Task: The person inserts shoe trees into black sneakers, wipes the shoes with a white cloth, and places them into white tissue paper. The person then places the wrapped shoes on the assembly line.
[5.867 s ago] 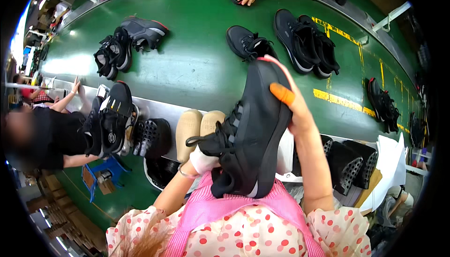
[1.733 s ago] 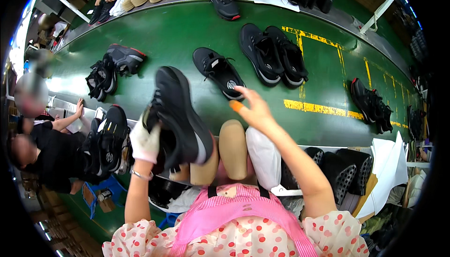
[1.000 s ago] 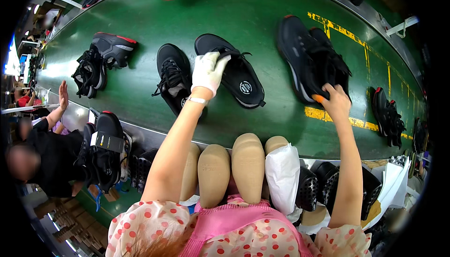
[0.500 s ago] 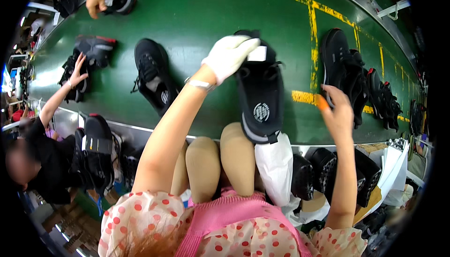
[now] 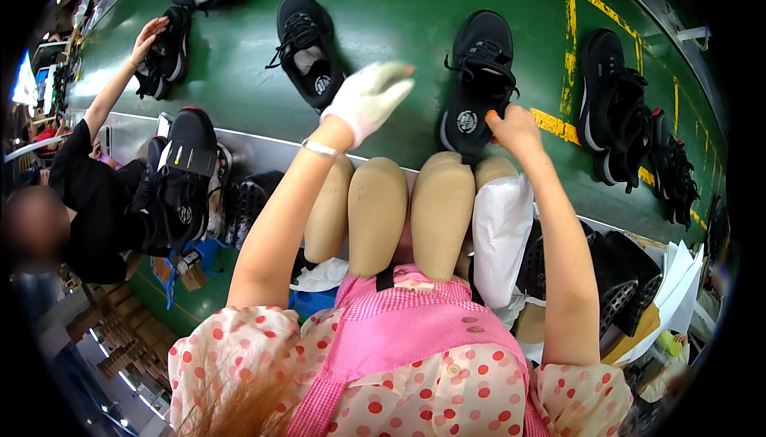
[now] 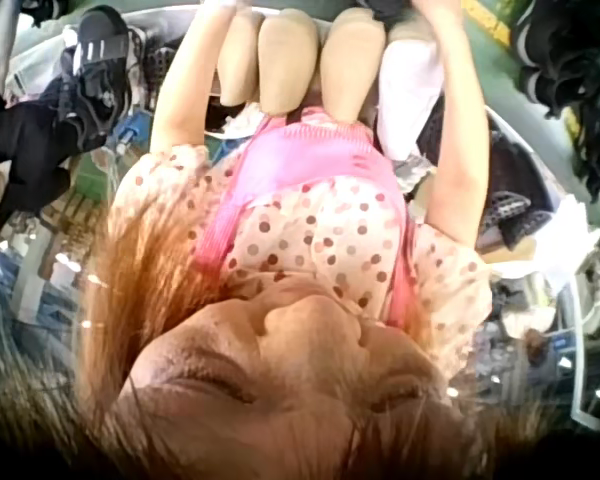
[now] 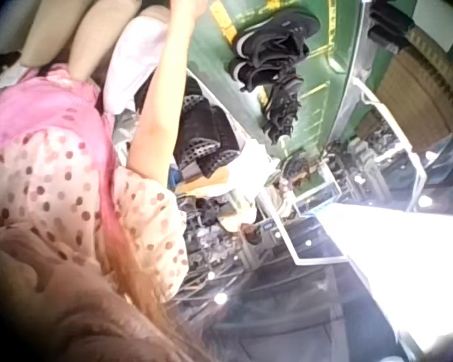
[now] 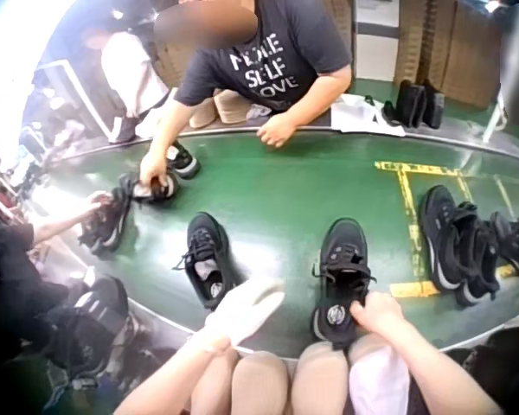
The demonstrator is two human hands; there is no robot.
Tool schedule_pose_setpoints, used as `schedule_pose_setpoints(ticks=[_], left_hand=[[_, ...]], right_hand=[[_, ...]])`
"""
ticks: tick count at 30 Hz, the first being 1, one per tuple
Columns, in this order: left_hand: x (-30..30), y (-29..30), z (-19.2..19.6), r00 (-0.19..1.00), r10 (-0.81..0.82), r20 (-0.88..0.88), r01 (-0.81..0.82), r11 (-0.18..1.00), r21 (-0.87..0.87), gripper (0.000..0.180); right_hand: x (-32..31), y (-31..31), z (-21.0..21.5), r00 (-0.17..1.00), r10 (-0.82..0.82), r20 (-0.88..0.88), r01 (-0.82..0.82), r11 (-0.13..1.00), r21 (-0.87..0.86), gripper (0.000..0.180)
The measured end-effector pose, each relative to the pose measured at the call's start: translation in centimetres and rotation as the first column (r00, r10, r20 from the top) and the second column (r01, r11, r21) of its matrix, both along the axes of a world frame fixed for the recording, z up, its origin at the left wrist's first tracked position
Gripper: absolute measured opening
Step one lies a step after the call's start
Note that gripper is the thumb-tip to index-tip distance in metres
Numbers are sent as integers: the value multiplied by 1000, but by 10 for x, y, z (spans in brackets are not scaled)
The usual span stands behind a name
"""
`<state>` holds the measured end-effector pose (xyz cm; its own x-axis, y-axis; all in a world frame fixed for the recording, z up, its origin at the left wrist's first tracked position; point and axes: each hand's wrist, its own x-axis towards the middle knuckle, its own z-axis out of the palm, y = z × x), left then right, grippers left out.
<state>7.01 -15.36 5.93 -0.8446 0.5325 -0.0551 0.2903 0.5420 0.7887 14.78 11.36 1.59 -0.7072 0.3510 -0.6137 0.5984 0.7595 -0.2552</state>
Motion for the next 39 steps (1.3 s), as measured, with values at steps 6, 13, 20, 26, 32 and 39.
schedule_pose_setpoints(ticks=[6,13,20,26,32,39], left_hand=[[92,-76,-16,963,12,268,40,982,-187,29],[112,-80,-15,916,116,384,-50,983,-177,31],[108,-74,2,945,-49,322,141,953,-269,33],[106,-82,3,926,-205,316,256,958,-126,31],[115,-94,-11,923,-221,315,261,961,-92,32],[89,-85,9,783,-163,600,250,966,-63,24]], right_hand=[[42,-78,49,635,492,-595,-251,860,444,13],[102,-184,36,766,329,-552,-441,894,-81,30],[118,-202,22,607,330,-723,-351,928,129,31],[107,-192,40,740,183,-647,-348,928,-136,39],[109,-192,59,778,106,-619,-330,908,-260,48],[113,-182,67,740,119,-663,-370,894,-253,45]])
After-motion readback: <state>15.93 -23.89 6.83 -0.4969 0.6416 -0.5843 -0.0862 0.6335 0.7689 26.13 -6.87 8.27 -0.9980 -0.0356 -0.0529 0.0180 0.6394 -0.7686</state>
